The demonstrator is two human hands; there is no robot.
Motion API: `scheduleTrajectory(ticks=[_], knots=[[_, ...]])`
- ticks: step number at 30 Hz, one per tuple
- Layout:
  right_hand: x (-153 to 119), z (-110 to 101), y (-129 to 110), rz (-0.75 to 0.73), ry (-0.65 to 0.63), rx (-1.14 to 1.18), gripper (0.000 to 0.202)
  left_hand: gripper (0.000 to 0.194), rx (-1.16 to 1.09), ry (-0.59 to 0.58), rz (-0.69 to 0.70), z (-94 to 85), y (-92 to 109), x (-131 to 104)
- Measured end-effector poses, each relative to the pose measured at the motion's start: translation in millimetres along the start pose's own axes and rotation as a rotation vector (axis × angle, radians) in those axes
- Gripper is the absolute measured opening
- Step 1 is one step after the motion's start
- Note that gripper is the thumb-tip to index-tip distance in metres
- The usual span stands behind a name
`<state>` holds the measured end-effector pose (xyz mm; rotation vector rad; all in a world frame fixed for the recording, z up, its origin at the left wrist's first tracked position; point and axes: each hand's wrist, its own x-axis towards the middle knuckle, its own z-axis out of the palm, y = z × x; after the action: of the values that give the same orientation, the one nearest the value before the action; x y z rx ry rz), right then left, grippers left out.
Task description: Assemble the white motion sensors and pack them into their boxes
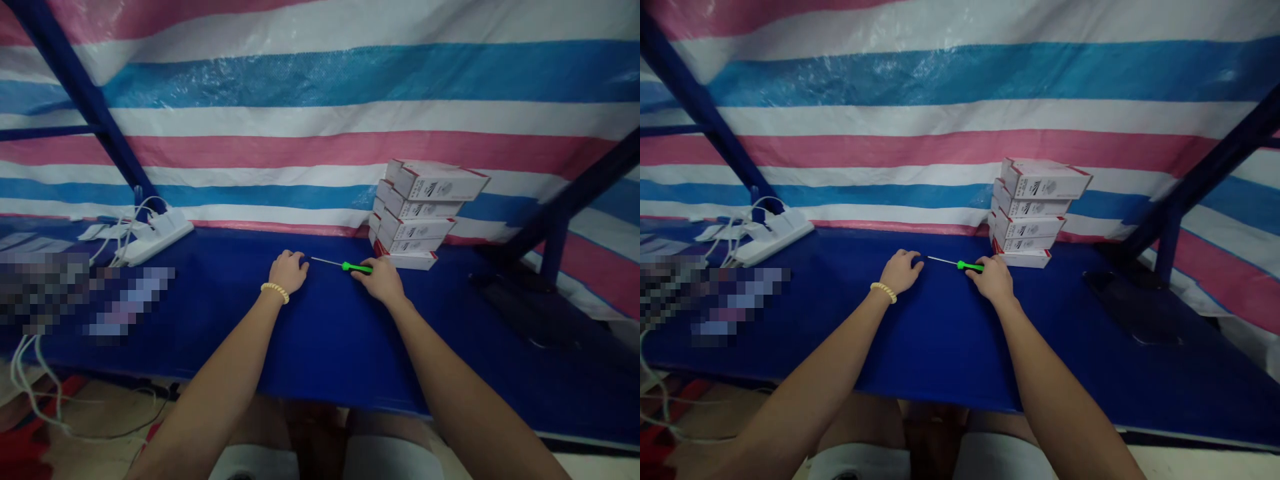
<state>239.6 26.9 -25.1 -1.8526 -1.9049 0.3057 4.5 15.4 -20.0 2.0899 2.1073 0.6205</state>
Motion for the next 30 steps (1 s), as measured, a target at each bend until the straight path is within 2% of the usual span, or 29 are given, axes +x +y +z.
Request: scheduleTrajectory(ticks=[5, 8, 12, 15, 19, 22, 25, 27, 30], knots=[[-5.5, -15.9, 2.2, 0.287, 0.006, -0.038, 0.041, 0.037, -0.028, -0.015, -0.003, 2.4, -2.7, 1.1], [-8.0, -18.0, 4.6, 0.363, 0.070, -0.038, 0.044, 0.035, -0.030, -0.038, 0.002, 2.1, -2.5, 1.5], [-10.7, -15.0, 1.7, 0.308, 0.116, -0.065, 0.042, 0.033, -0.031, -0.057, 0.006, 1.0, -1.3, 0.7], [-11.9, -13.2, -2.2, 0.266, 0.099, -0.076, 0.036, 0.031, -0.039, -0.053, 0.011, -0.3, -0.4, -0.7], [-13.8, -13.5, -2.7, 0.222, 0.118, -0.055, 0.032, 0.020, -0.105, 0.001, 0.004, -2.0, 1.3, -2.1], [-16.4, -16.5, -0.4, 0.197, 0.246, 0.012, 0.031, 0.013, -0.175, 0.077, 0.023, -3.0, 1.3, -1.9], [-15.9, -27.1, 1.5, 0.173, 0.405, 0.095, 0.031, 0.019, -0.224, 0.116, 0.020, -4.7, -0.7, -1.4], [-11.0, -42.2, 1.6, 0.138, 0.527, 0.136, 0.031, 0.023, -0.239, 0.129, 0.004, -6.6, -2.2, -1.5], [3.7, -78.4, -0.7, 0.063, 0.712, 0.160, 0.042, 0.028, -0.249, 0.145, -0.013, -10.0, -2.4, -2.0]])
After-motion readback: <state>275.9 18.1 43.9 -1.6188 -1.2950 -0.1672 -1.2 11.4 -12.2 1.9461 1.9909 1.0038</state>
